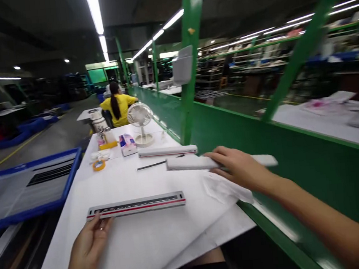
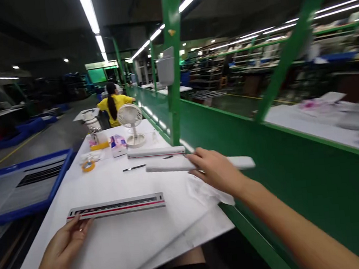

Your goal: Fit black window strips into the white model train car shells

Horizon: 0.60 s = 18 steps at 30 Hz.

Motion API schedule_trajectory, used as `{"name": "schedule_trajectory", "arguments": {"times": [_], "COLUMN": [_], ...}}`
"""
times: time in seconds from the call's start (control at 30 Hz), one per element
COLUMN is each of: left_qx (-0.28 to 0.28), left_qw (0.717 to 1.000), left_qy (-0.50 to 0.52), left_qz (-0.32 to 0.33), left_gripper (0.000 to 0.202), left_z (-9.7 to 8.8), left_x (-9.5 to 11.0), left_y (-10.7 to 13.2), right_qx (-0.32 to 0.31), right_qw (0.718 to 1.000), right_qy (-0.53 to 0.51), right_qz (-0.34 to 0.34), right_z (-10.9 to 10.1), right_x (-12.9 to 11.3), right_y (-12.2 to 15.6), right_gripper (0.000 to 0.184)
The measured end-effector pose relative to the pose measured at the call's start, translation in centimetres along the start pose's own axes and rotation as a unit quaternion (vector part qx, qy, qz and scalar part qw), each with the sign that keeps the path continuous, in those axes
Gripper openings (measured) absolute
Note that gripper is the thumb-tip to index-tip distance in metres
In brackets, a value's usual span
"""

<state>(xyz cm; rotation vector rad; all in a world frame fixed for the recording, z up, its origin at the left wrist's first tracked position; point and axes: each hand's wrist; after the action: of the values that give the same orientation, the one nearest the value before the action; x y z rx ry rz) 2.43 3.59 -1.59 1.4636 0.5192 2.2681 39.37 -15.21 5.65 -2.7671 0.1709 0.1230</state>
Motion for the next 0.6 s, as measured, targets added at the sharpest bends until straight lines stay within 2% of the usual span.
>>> {"name": "schedule_trajectory", "arguments": {"times": [0.07,0.13,0.23,0.3,0.43,0.6], "left_qx": [0.002,0.008,0.021,0.029,0.044,0.053], "left_qw": [0.999,0.998,0.996,0.995,0.994,0.995], "left_qy": [0.033,0.059,0.086,0.098,0.101,0.079], "left_qz": [0.0,0.002,0.009,0.015,0.021,0.015], "left_gripper": [0.023,0.021,0.019,0.018,0.017,0.012], "left_z": [-0.1,-0.4,-0.9,-1.0,-0.8,-0.8], "left_x": [-0.6,-1.0,-1.4,-1.6,-1.9,-2.0], "left_y": [-0.4,-0.3,0.1,0.2,0.0,0.2], "right_qx": [-0.038,-0.075,-0.116,-0.124,-0.125,-0.134], "right_qw": [0.998,0.993,0.984,0.979,0.974,0.964], "right_qy": [-0.001,-0.002,-0.011,-0.02,-0.049,-0.116], "right_qz": [-0.049,-0.088,-0.136,-0.161,-0.185,-0.197], "right_z": [3.3,6.6,10.5,12.1,13.1,12.0], "right_x": [-2.8,-4.3,-4.8,-4.2,-2.7,-1.7], "right_y": [-6.0,-9.9,-12.4,-12.9,-12.7,-13.3], "right_gripper": [0.034,0.031,0.029,0.029,0.032,0.035]}}
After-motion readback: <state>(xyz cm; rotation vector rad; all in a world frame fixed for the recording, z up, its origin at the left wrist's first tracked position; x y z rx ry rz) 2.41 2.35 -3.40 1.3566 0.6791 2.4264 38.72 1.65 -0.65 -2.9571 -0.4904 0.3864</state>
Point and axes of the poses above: each hand's wrist, its own y-axis away from the middle knuckle, its own z-axis out of the palm, x = y × z, and after that the axes turned 6 degrees about -y, right-handed
